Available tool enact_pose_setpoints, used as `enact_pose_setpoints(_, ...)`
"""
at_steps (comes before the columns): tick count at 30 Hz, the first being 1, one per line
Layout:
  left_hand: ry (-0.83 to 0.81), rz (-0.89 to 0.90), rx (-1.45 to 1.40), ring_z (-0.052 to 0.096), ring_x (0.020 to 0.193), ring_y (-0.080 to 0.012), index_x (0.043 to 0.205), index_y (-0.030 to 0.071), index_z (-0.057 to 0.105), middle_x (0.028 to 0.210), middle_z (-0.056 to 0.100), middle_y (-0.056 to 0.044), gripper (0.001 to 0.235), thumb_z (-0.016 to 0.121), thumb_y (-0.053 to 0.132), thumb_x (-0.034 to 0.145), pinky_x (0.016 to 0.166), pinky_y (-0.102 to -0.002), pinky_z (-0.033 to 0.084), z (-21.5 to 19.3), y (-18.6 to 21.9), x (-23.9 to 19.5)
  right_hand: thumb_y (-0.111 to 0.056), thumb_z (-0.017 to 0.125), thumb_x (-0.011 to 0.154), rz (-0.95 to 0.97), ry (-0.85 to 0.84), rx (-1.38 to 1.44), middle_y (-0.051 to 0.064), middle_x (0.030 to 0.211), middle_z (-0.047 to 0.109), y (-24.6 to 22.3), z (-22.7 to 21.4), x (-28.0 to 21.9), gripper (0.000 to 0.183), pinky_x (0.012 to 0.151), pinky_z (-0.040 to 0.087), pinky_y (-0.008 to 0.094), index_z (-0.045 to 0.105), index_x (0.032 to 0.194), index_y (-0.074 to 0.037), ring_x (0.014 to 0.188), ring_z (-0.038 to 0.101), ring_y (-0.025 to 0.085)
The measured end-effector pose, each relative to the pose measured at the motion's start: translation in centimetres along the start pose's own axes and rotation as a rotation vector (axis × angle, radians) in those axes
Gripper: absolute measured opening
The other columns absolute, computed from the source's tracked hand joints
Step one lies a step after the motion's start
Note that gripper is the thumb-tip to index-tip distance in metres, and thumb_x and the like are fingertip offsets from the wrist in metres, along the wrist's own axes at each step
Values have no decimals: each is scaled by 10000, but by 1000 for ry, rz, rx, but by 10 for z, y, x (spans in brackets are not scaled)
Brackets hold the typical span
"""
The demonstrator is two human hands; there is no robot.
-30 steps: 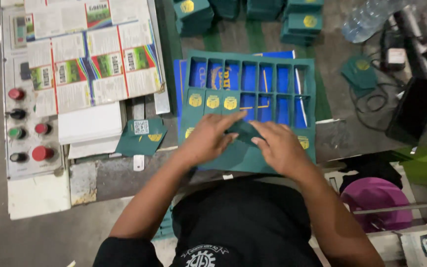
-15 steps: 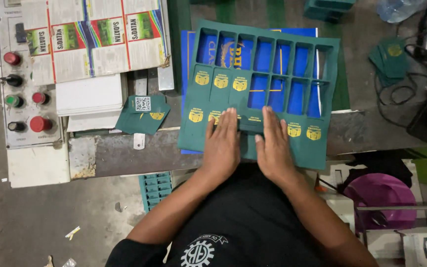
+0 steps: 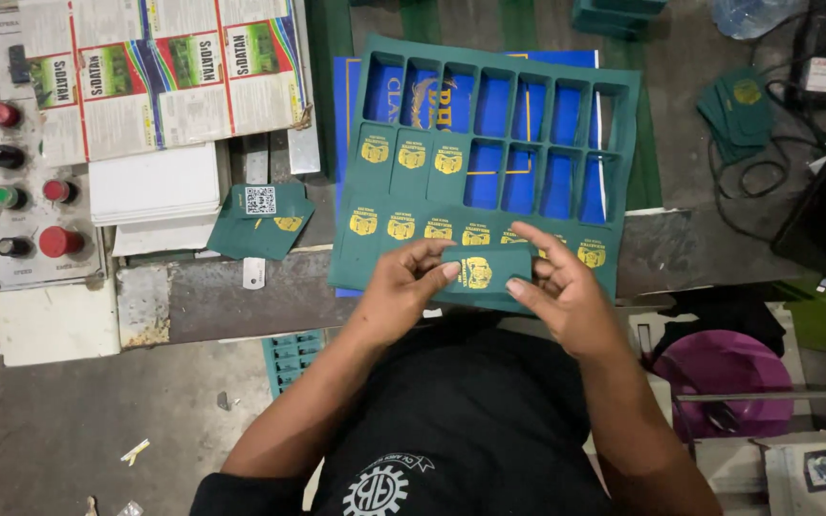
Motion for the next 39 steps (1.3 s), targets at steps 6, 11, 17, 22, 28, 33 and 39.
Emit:
enact_pose_setpoints(6, 61, 32, -44, 669, 980, -107, 1258, -42, 616, 1069, 729, -60, 317, 678, 80, 973, 871, -263, 541, 10, 6, 1, 41, 645, 949, -43, 122, 18, 118, 1129, 725, 9, -9, -11, 664, 929, 506, 258, 404, 1565, -15, 1050, 653, 133)
enact_pose_setpoints(11, 189, 204, 183, 592, 980, -112, 1172, -25, 630, 1037, 664, -35, 315, 541, 260, 1075, 887, -272, 499, 11, 16, 1, 16, 667, 951, -119, 220, -162, 121, 1124, 728, -12, 3, -25, 612, 910, 507, 256, 451, 1522, -21, 1033, 658, 133)
enact_pose_setpoints(17, 382, 288, 283, 526, 813, -120, 934, 12, 586, 840, 570, -31, 544, 311, 430, 1147, 750, -289, 455, 7, 12, 3, -45, 731, 917, -232, 238, -453, 111, 1136, 750, -21, 30, -39, 487, 931, 544, 283, 572, 1377, -26, 1063, 705, 153)
enact_pose_setpoints(22, 380, 220, 140, 507, 714, -117, 834, 39, 564, 744, 546, -21, 571, 309, 457, 1128, 674, -287, 441, -4, -18, 16, -37, 738, 913, -280, 82, -355, 110, 1214, 702, -13, 36, -37, 497, 987, 508, 300, 576, 1380, 8, 1129, 653, 172)
enact_pose_setpoints(28, 187, -71, -323, 512, 686, -154, 800, 49, 600, 744, 565, -51, 572, 399, 495, 1095, 653, -297, 425, 13, -42, 23, -28, 676, 983, -86, 6, -37, 91, 1166, 686, 18, 20, -33, 438, 958, 479, 275, 586, 1406, 44, 1077, 617, 143)
enact_pose_setpoints(33, -152, -198, -817, 542, 739, -187, 746, 48, 542, 741, 545, -76, 596, 405, 508, 1099, 702, -313, 456, 51, -33, 16, -42, 629, 1018, -95, 42, 42, 82, 1127, 723, 5, 28, -29, 324, 920, 505, 244, 613, 1327, 55, 1009, 653, 104)
enact_pose_setpoints(39, -351, -177, -950, 525, 716, -180, 746, 55, 516, 724, 525, -66, 610, 384, 505, 1137, 663, -307, 437, 64, -33, 14, -59, 636, 1012, -45, 69, -63, 90, 1044, 750, 7, 26, -33, 332, 890, 504, 240, 630, 1327, 47, 960, 660, 103)
Point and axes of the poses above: each hand's wrist, its own x-axis towards the middle knuckle, its own z-axis out of the palm, y = z × x, the point moved 9 cm from there along x, towards the middle knuckle
